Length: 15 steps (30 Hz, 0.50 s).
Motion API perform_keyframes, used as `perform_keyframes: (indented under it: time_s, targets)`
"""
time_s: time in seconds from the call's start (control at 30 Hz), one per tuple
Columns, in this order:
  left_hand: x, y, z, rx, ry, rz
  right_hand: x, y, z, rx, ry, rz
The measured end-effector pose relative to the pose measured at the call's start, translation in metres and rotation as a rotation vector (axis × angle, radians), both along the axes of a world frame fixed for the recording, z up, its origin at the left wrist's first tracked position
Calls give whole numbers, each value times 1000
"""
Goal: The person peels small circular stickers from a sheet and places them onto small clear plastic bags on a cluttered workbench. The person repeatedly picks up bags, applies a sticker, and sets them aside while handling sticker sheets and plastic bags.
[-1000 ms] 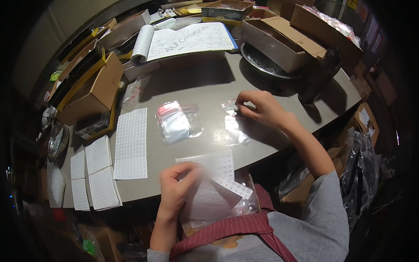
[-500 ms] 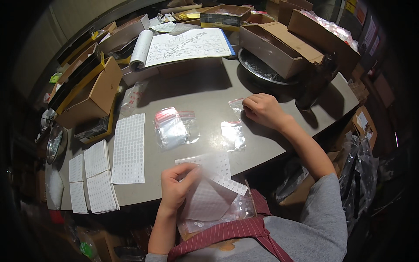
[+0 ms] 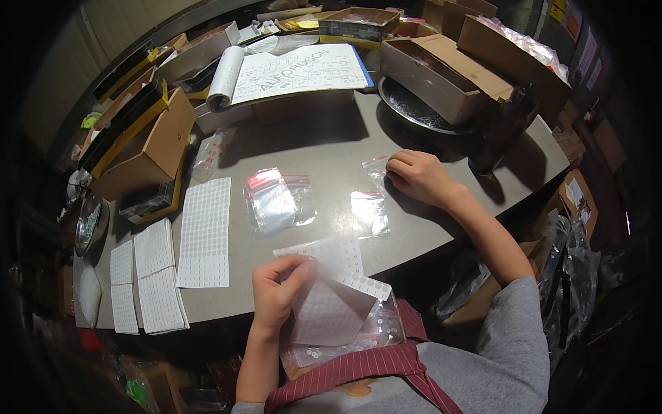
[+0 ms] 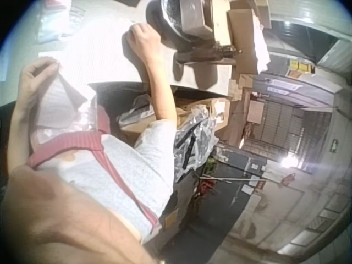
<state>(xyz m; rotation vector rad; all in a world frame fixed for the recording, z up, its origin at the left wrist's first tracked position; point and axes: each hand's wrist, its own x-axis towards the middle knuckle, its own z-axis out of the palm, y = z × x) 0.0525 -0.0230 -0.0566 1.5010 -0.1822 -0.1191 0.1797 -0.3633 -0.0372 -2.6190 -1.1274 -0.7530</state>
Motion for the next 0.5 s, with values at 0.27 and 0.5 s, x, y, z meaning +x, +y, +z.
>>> perform_keyframes:
  time_s: [0.27,0.5]
  targets:
    - [0,-1,1,-8,12,21,-2,4,-1,1,-17,-19]
    - [-1,-1,1,-31,22,41,1,13,-2,-62,-26,34]
